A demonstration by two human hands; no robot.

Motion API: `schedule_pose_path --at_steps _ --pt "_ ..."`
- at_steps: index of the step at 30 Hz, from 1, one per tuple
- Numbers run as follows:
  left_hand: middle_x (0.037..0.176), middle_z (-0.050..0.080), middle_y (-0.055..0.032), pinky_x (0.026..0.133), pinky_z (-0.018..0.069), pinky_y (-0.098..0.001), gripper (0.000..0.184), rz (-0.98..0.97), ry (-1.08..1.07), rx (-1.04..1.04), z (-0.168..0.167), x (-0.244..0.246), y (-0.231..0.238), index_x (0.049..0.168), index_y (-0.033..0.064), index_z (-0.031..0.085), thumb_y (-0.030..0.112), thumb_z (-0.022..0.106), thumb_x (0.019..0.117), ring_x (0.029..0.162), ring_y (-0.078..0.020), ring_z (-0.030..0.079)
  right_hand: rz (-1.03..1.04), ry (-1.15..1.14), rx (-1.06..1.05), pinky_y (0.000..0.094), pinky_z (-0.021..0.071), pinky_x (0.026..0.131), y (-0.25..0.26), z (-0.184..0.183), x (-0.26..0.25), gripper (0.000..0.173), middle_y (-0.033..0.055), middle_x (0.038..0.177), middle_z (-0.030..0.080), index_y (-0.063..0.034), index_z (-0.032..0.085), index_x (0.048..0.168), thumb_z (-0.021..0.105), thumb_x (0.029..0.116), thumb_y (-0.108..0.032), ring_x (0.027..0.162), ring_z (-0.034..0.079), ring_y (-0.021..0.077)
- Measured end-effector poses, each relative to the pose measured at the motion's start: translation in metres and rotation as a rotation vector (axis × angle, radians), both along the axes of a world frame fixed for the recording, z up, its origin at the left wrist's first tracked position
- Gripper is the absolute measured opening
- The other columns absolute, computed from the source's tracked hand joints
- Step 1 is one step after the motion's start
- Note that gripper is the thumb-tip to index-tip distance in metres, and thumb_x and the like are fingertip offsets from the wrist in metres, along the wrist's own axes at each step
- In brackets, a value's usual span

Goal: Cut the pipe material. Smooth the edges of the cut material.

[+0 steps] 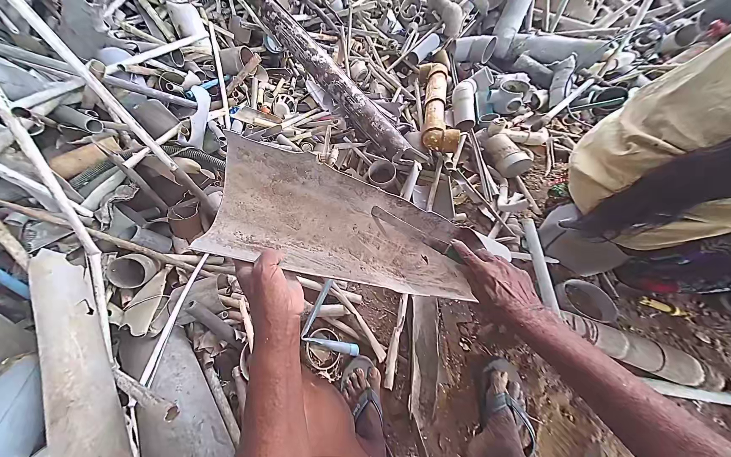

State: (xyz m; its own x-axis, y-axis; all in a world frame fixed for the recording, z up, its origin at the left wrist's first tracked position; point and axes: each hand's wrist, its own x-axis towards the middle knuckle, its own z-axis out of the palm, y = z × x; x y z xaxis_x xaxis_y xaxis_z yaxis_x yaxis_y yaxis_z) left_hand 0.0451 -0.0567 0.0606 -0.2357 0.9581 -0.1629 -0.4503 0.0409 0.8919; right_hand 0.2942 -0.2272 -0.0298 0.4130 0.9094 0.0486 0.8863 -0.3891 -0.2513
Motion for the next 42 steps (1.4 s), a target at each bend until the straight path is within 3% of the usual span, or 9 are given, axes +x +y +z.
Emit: schedule_pose_path --at_steps 7,9,12,17,21,28,32,35,42 --pt "0.111 0.053 -0.0148 0.082 0.0562 -0.0367 0.038 -0.003 0.041 -0.036 -0.001 0.002 0.005 0.124 -0.0013 0.046 -0.016 0.047 0.0883 0.097 -0.019 0.06 0.105 -0.122 0.138 0.0576 0.0533 0.072 0.089 0.044 -0.035 0.042 0.0272 0.102 0.069 -0.0147 0.058 0.146 0.053 0.1045 -0.016 0.093 0.068 0.0479" --pt "0.11 0.053 -0.0163 0.083 0.055 -0.0376 0.034 -0.003 0.048 -0.057 -0.001 0.001 0.007 0.12 -0.003 0.048 -0.016 0.048 0.0877 0.097 -0.0205 0.059 0.098 -0.095 0.124 0.0581 0.0527 0.074 0.09 0.043 -0.042 0.043 0.0277 0.103 0.069 -0.0146 0.057 0.148 0.052 0.105 -0.017 0.095 0.067 0.0484" --pt "0.115 0.053 -0.0177 0.087 0.0533 -0.035 0.041 -0.023 0.07 -0.053 0.0 -0.001 0.007 0.129 -0.0055 0.046 -0.016 0.047 0.0894 0.102 -0.0201 0.058 0.037 -0.022 0.043 0.0629 0.0513 0.082 0.061 0.023 -0.03 0.046 0.0323 0.118 0.066 -0.0117 0.052 0.151 0.05 0.1061 -0.017 0.106 0.065 0.0532" --pt "0.107 0.053 -0.0159 0.083 0.0529 -0.0342 0.027 -0.026 0.12 -0.07 0.0 0.002 0.007 0.116 -0.0054 0.049 -0.014 0.048 0.0904 0.096 -0.0188 0.057 0.065 -0.034 0.024 0.0617 0.0513 0.081 0.08 0.032 -0.036 0.045 0.0312 0.117 0.067 -0.0124 0.052 0.151 0.048 0.1069 -0.017 0.105 0.065 0.0516" --pt "0.114 0.051 -0.0188 0.088 0.051 -0.0379 0.032 -0.032 0.094 -0.133 -0.001 0.002 0.016 0.123 -0.0063 0.046 -0.014 0.048 0.0921 0.102 -0.0227 0.055 0.157 0.021 -0.055 0.0602 0.0508 0.087 0.145 0.064 -0.072 0.044 0.0277 0.119 0.067 -0.017 0.05 0.152 0.045 0.1083 -0.02 0.109 0.065 0.0473" --pt "0.125 0.051 -0.0226 0.091 0.0513 -0.0408 0.048 -0.057 0.078 -0.18 -0.014 -0.006 0.023 0.138 -0.0065 0.041 -0.015 0.05 0.0918 0.109 -0.0256 0.055 0.124 0.071 -0.3 0.0627 0.0483 0.092 0.106 0.039 -0.054 0.049 0.0306 0.127 0.062 -0.0148 0.042 0.157 0.043 0.1091 -0.02 0.113 0.063 0.0499" --pt "0.125 0.05 -0.0226 0.091 0.0508 -0.0425 0.044 -0.072 0.088 -0.202 -0.017 -0.006 0.024 0.137 -0.0063 0.041 -0.013 0.049 0.0936 0.109 -0.0267 0.054 0.183 0.05 -0.283 0.0623 0.0488 0.092 0.15 0.061 -0.075 0.045 0.0287 0.125 0.063 -0.0152 0.047 0.154 0.044 0.1089 -0.019 0.113 0.063 0.0488" --pt "0.122 0.05 -0.0223 0.084 0.0531 -0.0441 0.046 -0.083 0.067 -0.273 -0.016 -0.012 0.029 0.136 -0.0044 0.04 -0.014 0.051 0.0923 0.104 -0.0277 0.056 0.224 0.061 -0.29 0.0619 0.049 0.092 0.179 0.07 -0.093 0.043 0.0276 0.123 0.064 -0.0148 0.05 0.151 0.045 0.1086 -0.02 0.113 0.063 0.0476" --pt "0.11 0.053 -0.0233 0.065 0.0572 -0.0519 0.028 -0.187 0.06 -0.392 -0.022 -0.027 0.03 0.129 -0.0027 0.043 -0.003 0.046 0.1006 0.088 -0.0336 0.063 0.194 0.114 -0.442 0.062 0.0474 0.094 0.125 0.048 -0.077 0.048 0.0284 0.128 0.062 -0.0167 0.04 0.158 0.041 0.1107 -0.024 0.116 0.062 0.0475"
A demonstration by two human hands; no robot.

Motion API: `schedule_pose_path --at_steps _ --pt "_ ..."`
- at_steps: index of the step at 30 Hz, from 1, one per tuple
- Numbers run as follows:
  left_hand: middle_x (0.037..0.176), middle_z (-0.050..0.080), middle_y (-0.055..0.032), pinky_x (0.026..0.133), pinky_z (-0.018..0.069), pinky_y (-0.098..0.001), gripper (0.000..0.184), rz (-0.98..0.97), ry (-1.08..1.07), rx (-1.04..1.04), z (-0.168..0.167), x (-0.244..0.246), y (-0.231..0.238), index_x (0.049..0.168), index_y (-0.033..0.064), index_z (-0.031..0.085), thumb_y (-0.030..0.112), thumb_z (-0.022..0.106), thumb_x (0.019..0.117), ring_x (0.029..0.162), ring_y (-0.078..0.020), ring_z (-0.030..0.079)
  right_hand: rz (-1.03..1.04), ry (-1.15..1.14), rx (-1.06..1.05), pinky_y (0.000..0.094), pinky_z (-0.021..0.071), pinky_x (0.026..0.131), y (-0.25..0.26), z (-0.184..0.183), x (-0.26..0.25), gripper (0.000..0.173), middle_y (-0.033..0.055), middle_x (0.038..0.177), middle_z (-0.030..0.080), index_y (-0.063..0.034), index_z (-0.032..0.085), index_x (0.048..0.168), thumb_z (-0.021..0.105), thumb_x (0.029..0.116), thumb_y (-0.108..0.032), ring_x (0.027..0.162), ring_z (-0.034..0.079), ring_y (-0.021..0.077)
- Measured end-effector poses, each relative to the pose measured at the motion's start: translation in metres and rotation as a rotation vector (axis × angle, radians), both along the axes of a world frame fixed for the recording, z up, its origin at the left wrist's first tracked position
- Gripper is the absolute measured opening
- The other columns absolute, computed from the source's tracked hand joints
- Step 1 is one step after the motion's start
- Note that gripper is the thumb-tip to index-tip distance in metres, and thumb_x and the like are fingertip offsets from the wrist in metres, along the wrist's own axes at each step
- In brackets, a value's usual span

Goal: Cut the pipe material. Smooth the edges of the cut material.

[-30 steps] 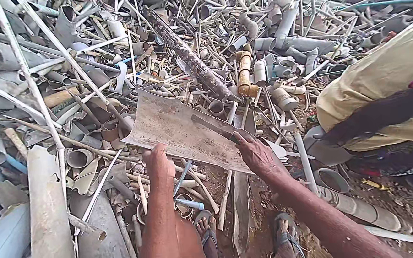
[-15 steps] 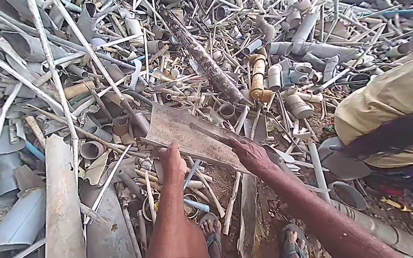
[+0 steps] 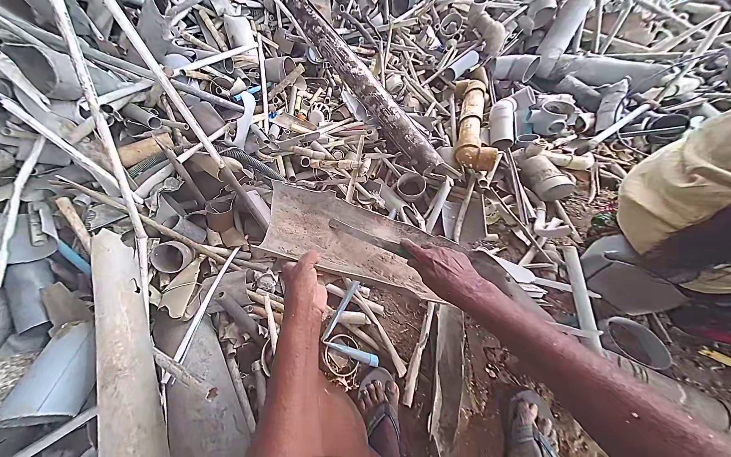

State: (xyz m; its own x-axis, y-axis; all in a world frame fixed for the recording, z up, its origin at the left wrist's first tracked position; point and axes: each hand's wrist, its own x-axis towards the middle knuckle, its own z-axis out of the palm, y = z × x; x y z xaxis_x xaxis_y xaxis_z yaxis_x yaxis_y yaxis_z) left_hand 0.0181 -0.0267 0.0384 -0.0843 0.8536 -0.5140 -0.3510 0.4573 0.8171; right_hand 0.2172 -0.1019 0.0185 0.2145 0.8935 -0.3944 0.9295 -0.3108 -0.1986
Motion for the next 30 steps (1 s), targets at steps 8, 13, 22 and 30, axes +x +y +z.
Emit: schedule_pose_path --at_steps 8,13,22,30 --pt "0.113 0.053 -0.0252 0.065 0.0566 -0.0543 0.033 0.013 -0.01 -0.046 -0.006 -0.005 0.004 0.133 -0.0025 0.041 -0.003 0.047 0.1002 0.089 -0.0369 0.063 0.065 0.034 0.153 0.0589 0.0496 0.092 0.073 0.012 -0.055 0.044 0.0257 0.123 0.064 -0.0157 0.046 0.154 0.042 0.1098 -0.02 0.114 0.063 0.0446" --pt "0.113 0.055 -0.0271 0.062 0.0566 -0.0544 0.036 0.009 -0.023 -0.123 -0.011 -0.008 0.007 0.136 -0.0016 0.04 -0.003 0.046 0.0996 0.087 -0.039 0.064 0.022 0.014 0.039 0.0616 0.0488 0.092 0.006 -0.013 -0.009 0.046 0.0294 0.126 0.062 -0.0138 0.044 0.155 0.043 0.1094 -0.019 0.114 0.063 0.0487" --pt "0.117 0.054 -0.0275 0.065 0.0565 -0.0585 0.038 0.06 -0.018 -0.12 -0.013 -0.007 0.002 0.138 -0.001 0.04 -0.002 0.044 0.1003 0.092 -0.0415 0.064 0.145 0.093 0.13 0.0593 0.0503 0.087 0.073 0.008 -0.036 0.037 0.0226 0.115 0.068 -0.0147 0.055 0.143 0.042 0.1097 -0.024 0.108 0.066 0.0426" --pt "0.117 0.055 -0.0274 0.068 0.056 -0.06 0.03 0.057 -0.034 -0.164 -0.02 -0.016 0.004 0.13 -0.0031 0.046 0.0 0.045 0.1003 0.095 -0.0413 0.063 0.121 0.139 -0.104 0.0639 0.0462 0.095 -0.007 -0.001 0.013 0.043 0.027 0.124 0.065 -0.0155 0.049 0.152 0.041 0.1112 -0.026 0.116 0.062 0.0475"
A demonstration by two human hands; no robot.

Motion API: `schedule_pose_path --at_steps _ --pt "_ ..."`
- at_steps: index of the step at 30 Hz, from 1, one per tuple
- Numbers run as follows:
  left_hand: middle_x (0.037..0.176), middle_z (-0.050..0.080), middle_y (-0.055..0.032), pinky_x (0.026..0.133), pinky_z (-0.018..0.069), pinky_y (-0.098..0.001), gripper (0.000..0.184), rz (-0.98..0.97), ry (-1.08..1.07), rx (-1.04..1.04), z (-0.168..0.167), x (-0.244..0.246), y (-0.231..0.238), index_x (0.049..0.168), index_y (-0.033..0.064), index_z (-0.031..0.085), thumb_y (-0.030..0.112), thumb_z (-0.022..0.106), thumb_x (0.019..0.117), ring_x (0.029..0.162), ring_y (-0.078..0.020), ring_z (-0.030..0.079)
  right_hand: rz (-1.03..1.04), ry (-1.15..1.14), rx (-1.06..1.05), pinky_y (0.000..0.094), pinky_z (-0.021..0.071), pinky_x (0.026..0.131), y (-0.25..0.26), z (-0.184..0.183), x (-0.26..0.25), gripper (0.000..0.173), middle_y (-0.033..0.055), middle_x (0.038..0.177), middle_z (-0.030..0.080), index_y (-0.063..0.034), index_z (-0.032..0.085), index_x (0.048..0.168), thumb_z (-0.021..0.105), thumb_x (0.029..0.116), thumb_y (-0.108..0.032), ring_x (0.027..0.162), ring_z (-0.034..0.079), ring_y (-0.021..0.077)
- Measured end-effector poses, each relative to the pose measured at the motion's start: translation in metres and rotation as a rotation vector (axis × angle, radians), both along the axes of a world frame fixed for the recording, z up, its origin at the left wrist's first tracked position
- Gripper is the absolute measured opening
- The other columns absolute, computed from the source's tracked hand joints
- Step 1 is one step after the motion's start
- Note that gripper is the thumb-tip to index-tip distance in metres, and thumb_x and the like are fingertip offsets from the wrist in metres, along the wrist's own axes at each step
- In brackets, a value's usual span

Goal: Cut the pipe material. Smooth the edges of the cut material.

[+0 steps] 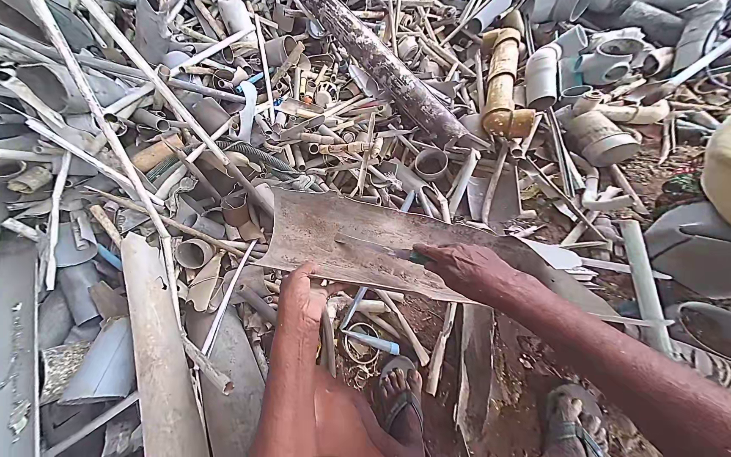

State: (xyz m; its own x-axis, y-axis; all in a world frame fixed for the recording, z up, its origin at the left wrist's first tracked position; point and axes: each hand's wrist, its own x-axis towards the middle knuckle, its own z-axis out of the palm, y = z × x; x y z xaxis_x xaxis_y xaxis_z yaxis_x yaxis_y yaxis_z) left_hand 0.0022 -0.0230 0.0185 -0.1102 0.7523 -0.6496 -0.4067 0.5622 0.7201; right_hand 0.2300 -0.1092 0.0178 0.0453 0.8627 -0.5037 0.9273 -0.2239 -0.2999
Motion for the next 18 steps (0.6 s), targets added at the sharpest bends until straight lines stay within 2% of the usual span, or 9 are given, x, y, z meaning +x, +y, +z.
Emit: schedule_pose_path --at_steps 3,6,8,10,13,16,18 --pt "0.118 0.055 -0.0274 0.068 0.0558 -0.0604 0.03 0.008 -0.004 0.003 0.001 0.004 -0.001 0.131 -0.0024 0.046 0.0 0.043 0.1008 0.096 -0.0417 0.063 0.0 -0.032 0.012 0.0637 0.0464 0.094 0.01 0.004 0.003 0.042 0.0268 0.123 0.065 -0.0141 0.05 0.151 0.042 0.1109 -0.024 0.115 0.062 0.0472" --pt "0.118 0.054 -0.0282 0.067 0.0552 -0.0615 0.031 0.024 0.002 0.008 0.003 0.008 -0.003 0.131 -0.0029 0.046 -0.001 0.042 0.0999 0.097 -0.0428 0.062 0.014 -0.022 0.123 0.0613 0.0484 0.09 0.053 0.009 -0.021 0.034 0.0241 0.115 0.068 -0.0097 0.059 0.137 0.044 0.1094 -0.023 0.11 0.064 0.0442" --pt "0.117 0.054 -0.0279 0.067 0.0551 -0.0612 0.03 0.025 0.01 0.012 0.003 0.008 -0.004 0.129 -0.0036 0.047 -0.002 0.043 0.0991 0.095 -0.0421 0.062 0.029 0.008 0.193 0.0605 0.0497 0.087 0.073 0.013 -0.039 0.032 0.0226 0.113 0.068 -0.01 0.061 0.134 0.046 0.1087 -0.024 0.108 0.065 0.0428" --pt "0.115 0.056 -0.028 0.066 0.0553 -0.0607 0.029 0.026 0.011 0.012 0.002 0.007 -0.004 0.128 -0.0037 0.047 -0.002 0.044 0.0991 0.093 -0.0418 0.063 0.045 0.021 0.219 0.0583 0.0496 0.088 0.069 0.014 -0.045 0.032 0.0217 0.109 0.068 -0.0102 0.061 0.133 0.047 0.1087 -0.024 0.105 0.066 0.0415" --pt "0.119 0.054 -0.028 0.07 0.055 -0.063 0.032 0.028 -0.013 0.0 0.001 0.004 -0.004 0.131 -0.003 0.046 -0.002 0.044 0.0997 0.099 -0.0433 0.062 0.025 0.035 0.105 0.0613 0.0471 0.093 0.034 0.011 -0.019 0.038 0.0251 0.12 0.066 -0.0113 0.056 0.144 0.046 0.1094 -0.022 0.114 0.063 0.0451" --pt "0.115 0.056 -0.0277 0.068 0.056 -0.0618 0.03 0.024 -0.009 0.01 0.0 0.003 -0.004 0.129 -0.0029 0.047 -0.002 0.043 0.0992 0.095 -0.0426 0.063 0.018 0.003 0.009 0.0632 0.0458 0.094 0.013 0.012 0.005 0.039 0.0253 0.124 0.066 -0.0134 0.054 0.147 0.046 0.1099 -0.023 0.117 0.061 0.046" --pt "0.116 0.056 -0.0285 0.068 0.0557 -0.0631 0.03 0.024 -0.007 0.025 0.0 0.005 -0.004 0.129 -0.0033 0.047 -0.002 0.043 0.0994 0.097 -0.0437 0.063 0.018 -0.018 0.048 0.0619 0.0476 0.091 0.023 0.017 0.0 0.036 0.0237 0.119 0.067 -0.0115 0.059 0.141 0.048 0.1092 -0.023 0.113 0.063 0.0442"
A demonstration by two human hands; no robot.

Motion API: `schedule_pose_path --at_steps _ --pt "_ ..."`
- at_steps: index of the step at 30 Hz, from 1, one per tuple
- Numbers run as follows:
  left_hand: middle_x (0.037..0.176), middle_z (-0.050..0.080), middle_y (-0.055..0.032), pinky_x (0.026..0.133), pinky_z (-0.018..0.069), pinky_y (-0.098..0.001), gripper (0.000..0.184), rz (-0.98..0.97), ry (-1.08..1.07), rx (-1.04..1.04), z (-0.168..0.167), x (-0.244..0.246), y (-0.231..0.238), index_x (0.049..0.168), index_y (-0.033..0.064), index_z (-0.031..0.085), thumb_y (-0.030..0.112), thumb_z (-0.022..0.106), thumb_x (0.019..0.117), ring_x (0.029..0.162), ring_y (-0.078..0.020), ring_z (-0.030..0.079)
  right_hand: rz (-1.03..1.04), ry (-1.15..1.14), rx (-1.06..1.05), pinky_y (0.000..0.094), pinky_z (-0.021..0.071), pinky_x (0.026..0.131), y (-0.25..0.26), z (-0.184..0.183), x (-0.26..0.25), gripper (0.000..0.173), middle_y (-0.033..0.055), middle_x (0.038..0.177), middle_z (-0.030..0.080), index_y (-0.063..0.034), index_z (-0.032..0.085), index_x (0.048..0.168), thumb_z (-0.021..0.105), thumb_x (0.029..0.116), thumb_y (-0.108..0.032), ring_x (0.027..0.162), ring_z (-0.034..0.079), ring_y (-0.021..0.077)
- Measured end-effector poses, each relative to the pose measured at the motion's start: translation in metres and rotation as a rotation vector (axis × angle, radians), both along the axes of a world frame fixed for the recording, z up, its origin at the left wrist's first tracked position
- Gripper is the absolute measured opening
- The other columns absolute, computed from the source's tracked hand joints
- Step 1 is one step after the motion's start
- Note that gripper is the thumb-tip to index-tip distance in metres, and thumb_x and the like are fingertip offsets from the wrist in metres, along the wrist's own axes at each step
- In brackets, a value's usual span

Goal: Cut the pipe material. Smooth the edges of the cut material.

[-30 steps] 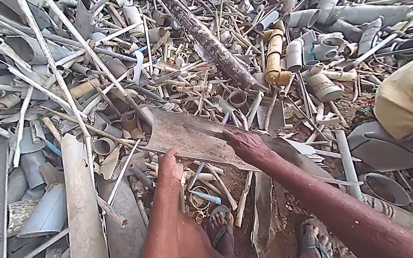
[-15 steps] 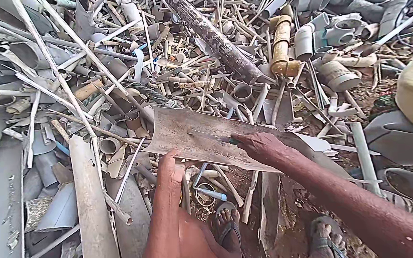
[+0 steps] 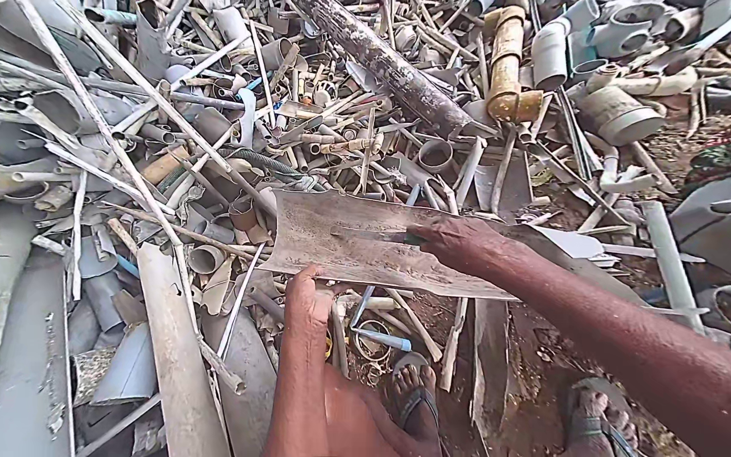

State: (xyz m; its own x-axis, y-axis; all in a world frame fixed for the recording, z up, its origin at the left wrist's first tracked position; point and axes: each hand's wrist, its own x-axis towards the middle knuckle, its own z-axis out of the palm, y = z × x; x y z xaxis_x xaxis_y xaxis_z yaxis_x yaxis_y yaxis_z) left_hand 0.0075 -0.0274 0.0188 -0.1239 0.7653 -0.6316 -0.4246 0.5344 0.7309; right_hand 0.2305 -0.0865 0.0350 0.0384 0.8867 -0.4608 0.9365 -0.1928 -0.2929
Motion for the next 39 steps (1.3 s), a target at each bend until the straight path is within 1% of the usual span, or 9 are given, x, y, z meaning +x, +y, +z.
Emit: schedule_pose_path --at_steps 2,5,14,20,23,28,30,36,39 --pt "0.117 0.056 -0.0291 0.069 0.0552 -0.0649 0.031 0.012 -0.004 0.008 0.0 0.002 -0.002 0.129 -0.0036 0.047 -0.002 0.043 0.0989 0.098 -0.0446 0.063 0.031 -0.018 0.093 0.0608 0.0501 0.086 0.027 -0.001 -0.016 0.031 0.0216 0.112 0.069 -0.0108 0.063 0.133 0.05 0.1076 -0.023 0.107 0.066 0.0426" --pt "0.116 0.056 -0.0283 0.068 0.0556 -0.0633 0.029 -0.005 -0.003 0.01 0.003 0.002 -0.002 0.129 -0.0034 0.047 -0.001 0.043 0.0997 0.096 -0.0434 0.063 0.061 -0.006 0.16 0.0617 0.0503 0.084 0.063 0.007 -0.044 0.033 0.0232 0.113 0.068 -0.0106 0.06 0.136 0.049 0.1078 -0.022 0.106 0.066 0.0445" --pt "0.123 0.055 -0.0282 0.072 0.0553 -0.0642 0.03 -0.036 -0.031 0.001 0.002 -0.005 -0.001 0.133 -0.0017 0.045 0.003 0.041 0.1039 0.103 -0.0442 0.063 -0.004 -0.012 -0.025 0.0626 0.0467 0.095 -0.026 -0.009 0.019 0.041 0.0233 0.124 0.067 -0.0159 0.055 0.149 0.051 0.108 -0.021 0.116 0.063 0.0451" --pt "0.122 0.055 -0.0288 0.071 0.0552 -0.0642 0.032 -0.019 -0.019 0.016 0.003 0.001 -0.002 0.133 -0.0018 0.045 0.001 0.042 0.1015 0.101 -0.0448 0.062 0.007 -0.064 0.213 0.059 0.0517 0.081 0.042 0.003 -0.034 0.029 0.022 0.107 0.069 -0.0101 0.062 0.132 0.05 0.1071 -0.02 0.1 0.068 0.0432" --pt "0.125 0.055 -0.0292 0.072 0.0551 -0.0655 0.033 -0.005 -0.036 -0.011 0.001 -0.003 0.0 0.134 -0.0021 0.045 0.001 0.043 0.1011 0.104 -0.0458 0.062 0.032 -0.027 0.2 0.0574 0.0513 0.082 0.048 0.006 -0.049 0.03 0.0217 0.108 0.068 -0.009 0.06 0.133 0.049 0.108 -0.021 0.102 0.066 0.0421" --pt "0.125 0.055 -0.0285 0.072 0.0547 -0.0643 0.032 -0.006 -0.032 -0.026 0.002 -0.004 0.0 0.134 -0.0015 0.046 0.002 0.043 0.1016 0.105 -0.0448 0.062 -0.051 -0.023 -0.006 0.0627 0.0485 0.088 -0.013 -0.006 0.0 0.037 0.0249 0.116 0.068 -0.0135 0.057 0.143 0.051 0.1078 -0.019 0.11 0.064 0.0463" --pt "0.126 0.054 -0.0285 0.072 0.0546 -0.0648 0.032 -0.006 -0.024 -0.012 0.002 -0.001 -0.002 0.134 -0.0013 0.046 0.002 0.042 0.1021 0.105 -0.0451 0.061 -0.071 -0.062 0.032 0.0609 0.0505 0.084 -0.019 -0.011 0.005 0.035 0.0235 0.11 0.069 -0.0132 0.059 0.141 0.051 0.1079 -0.021 0.105 0.066 0.0452" --pt "0.126 0.054 -0.029 0.072 0.0541 -0.066 0.034 0.017 -0.017 0.009 0.004 0.005 -0.004 0.135 -0.0006 0.045 0.003 0.041 0.1019 0.105 -0.0458 0.061 -0.039 -0.066 0.215 0.0572 0.0521 0.081 0.055 0.006 -0.058 0.038 0.0255 0.115 0.065 -0.009 0.055 0.143 0.045 0.1069 -0.012 0.106 0.064 0.0456" --pt "0.124 0.055 -0.0287 0.072 0.0541 -0.0669 0.033 0.021 -0.02 0.011 0.004 0.004 -0.003 0.135 0.0 0.045 0.002 0.042 0.1016 0.104 -0.0458 0.062 -0.058 -0.015 0.251 0.056 0.0526 0.082 0.044 -0.001 -0.058 0.038 0.0247 0.113 0.065 -0.0096 0.055 0.144 0.047 0.1071 -0.013 0.104 0.065 0.0439"
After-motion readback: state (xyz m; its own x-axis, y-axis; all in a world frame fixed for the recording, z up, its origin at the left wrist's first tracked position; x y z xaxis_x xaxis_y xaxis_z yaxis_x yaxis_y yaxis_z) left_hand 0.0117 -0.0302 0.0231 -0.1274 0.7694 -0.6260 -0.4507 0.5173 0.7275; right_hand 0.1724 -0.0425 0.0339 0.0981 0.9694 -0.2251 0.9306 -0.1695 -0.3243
